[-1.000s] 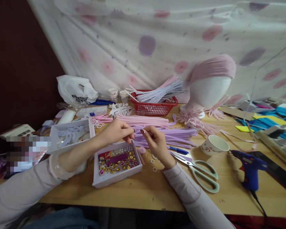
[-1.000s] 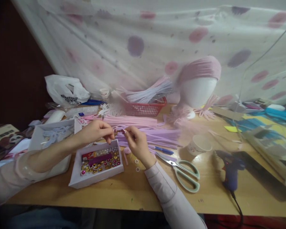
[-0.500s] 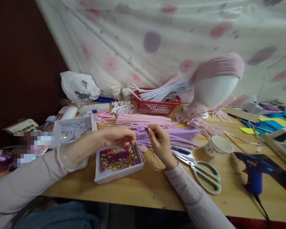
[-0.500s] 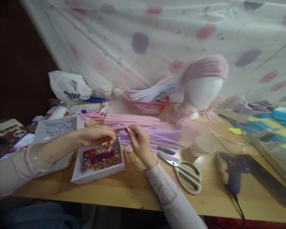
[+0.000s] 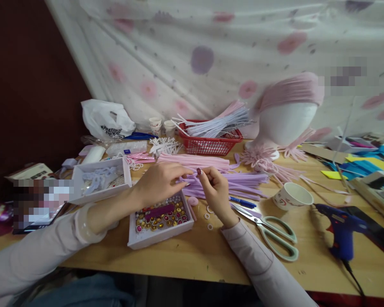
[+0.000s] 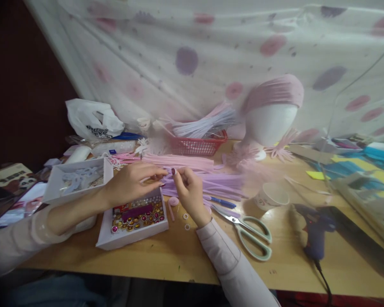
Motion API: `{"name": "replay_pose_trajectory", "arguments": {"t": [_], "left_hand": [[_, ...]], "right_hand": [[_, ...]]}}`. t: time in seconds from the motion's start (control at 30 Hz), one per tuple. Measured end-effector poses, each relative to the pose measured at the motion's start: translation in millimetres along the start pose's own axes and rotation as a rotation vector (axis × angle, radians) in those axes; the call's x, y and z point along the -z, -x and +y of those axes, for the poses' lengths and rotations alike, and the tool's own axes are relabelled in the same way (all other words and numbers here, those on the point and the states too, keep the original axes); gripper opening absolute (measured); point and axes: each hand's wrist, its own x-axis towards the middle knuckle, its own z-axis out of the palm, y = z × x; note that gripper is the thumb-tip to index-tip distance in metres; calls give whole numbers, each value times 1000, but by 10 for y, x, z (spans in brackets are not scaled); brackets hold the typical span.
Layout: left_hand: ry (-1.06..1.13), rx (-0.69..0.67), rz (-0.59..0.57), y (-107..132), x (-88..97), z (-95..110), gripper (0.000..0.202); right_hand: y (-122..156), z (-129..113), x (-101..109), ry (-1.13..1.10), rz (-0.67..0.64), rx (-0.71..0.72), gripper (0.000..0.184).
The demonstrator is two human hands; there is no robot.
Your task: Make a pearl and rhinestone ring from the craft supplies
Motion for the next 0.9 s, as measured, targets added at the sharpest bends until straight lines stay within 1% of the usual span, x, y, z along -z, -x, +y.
{"name": "replay_pose_trajectory", "arguments": {"t": [0.13,0.23,0.3,0.4,0.5,0.57,0.63,0.7,0.77,0.9], "left_hand": [[-10,-60,45,-16,-15,9,16],[33,-52,47,-19,3,33,16],[74,9,59,-14,14,52,17],[179,179,42,-12,29,70,20],[419,377,-53,-32,41,63,24],[620,452,-123,-51,50,51,24],[778,488,-173,-64,60,40,23],[868,518,-202,-68,68,37,22],[913,534,-209,-66,74,39,22],[936,498,-217,-60,83,55,23]], "right_hand": [[-3,-24,4,1,-2,2,28],[-4,-41,7,5,1,14,28],[-4,-49,8,7,1,27,26],[-1,-49,10,9,-3,42,24],[12,-32,15,12,-10,53,23],[22,-17,18,13,-11,63,22],[29,-6,20,15,-6,74,22],[31,-3,19,18,1,86,22],[31,-8,15,21,5,95,22],[37,-27,10,27,1,103,21]]}}
